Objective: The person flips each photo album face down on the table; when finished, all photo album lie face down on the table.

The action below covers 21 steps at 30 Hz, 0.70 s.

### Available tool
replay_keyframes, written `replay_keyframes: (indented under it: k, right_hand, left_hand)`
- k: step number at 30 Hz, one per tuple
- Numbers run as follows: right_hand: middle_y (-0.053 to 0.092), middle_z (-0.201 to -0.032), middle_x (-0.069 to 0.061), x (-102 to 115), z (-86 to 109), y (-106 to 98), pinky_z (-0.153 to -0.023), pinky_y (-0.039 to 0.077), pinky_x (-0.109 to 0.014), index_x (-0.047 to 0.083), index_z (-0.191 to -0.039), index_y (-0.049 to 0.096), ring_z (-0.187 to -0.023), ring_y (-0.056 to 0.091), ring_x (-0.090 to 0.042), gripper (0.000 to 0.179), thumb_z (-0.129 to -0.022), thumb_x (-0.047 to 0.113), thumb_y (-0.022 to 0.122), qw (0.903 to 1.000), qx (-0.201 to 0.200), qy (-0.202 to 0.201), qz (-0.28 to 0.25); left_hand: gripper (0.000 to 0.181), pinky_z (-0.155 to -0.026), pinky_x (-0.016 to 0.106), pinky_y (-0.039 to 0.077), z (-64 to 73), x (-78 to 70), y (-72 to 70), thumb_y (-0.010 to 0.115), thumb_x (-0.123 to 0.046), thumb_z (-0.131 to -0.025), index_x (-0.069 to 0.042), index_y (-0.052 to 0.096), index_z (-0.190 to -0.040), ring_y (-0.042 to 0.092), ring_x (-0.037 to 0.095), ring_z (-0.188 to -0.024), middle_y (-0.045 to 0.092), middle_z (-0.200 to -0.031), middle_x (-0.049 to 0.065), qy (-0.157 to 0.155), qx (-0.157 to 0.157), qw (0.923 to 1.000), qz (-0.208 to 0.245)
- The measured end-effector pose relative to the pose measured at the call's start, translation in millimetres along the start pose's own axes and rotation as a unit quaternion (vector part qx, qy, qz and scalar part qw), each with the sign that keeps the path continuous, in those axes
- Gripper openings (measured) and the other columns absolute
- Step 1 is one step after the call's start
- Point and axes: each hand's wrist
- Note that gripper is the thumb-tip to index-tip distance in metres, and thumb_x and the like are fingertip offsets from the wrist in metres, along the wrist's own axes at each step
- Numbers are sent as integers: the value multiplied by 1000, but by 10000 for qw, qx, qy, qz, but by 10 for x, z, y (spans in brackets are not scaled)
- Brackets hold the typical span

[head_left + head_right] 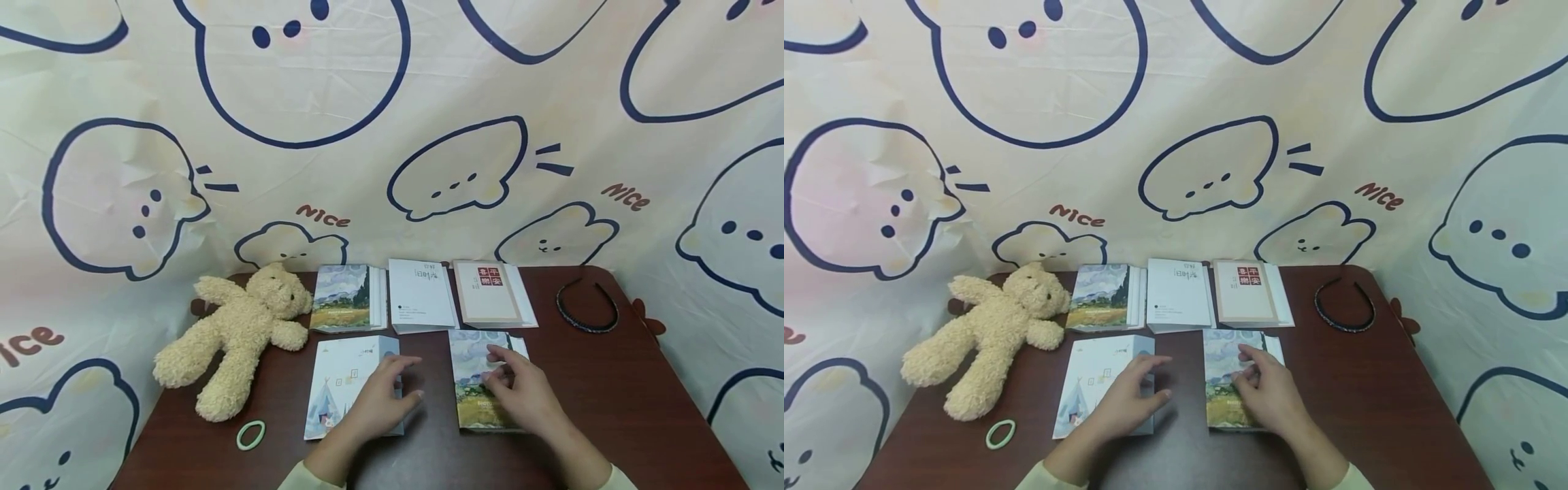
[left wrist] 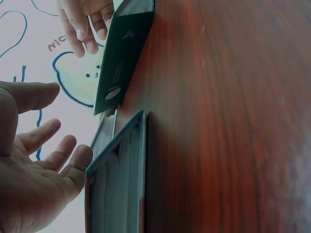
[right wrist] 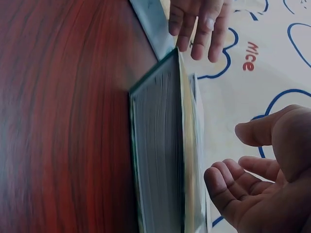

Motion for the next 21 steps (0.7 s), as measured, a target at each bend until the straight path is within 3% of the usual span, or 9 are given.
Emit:
replay_keyframes:
  k: [7, 12, 21]
  right_hand:
    - [67, -119, -9, -134, 49, -183, -79, 57, -33, 3, -142, 59, -93, 66, -14, 51, -95, 14, 76, 9986, -9, 302, 423]
    - [66, -123, -12, -207, 83, -277, -82, 58, -41, 3, -144, 57, -99, 68, -24, 52, -97, 18, 75, 9973, 80, 460, 559]
    - [63, -126, -19, -307, 117, -381, -85, 57, -51, 0, -147, 53, -109, 64, -35, 61, -97, 26, 74, 9927, 246, 673, 966]
  left_hand:
    - [57, -86, 36, 54, -72, -69, 114, 75, -21, -95, -12, 56, -148, 63, 28, -106, 52, -142, 11, -97, 154, 9996, 214]
    - [62, -86, 35, 55, -122, -52, 225, 76, -17, -91, -7, 53, -148, 61, 28, -108, 56, -130, 15, -43, 154, 9992, 361]
    - [72, -89, 31, 56, -173, -36, 416, 80, -18, -89, -5, 47, -152, 62, 24, -110, 58, -130, 9, -264, 337, 9955, 851]
Point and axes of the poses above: each hand's wrist, its own z-axis away from the middle knuckle, its own y-axis out of the palm, x = y × z
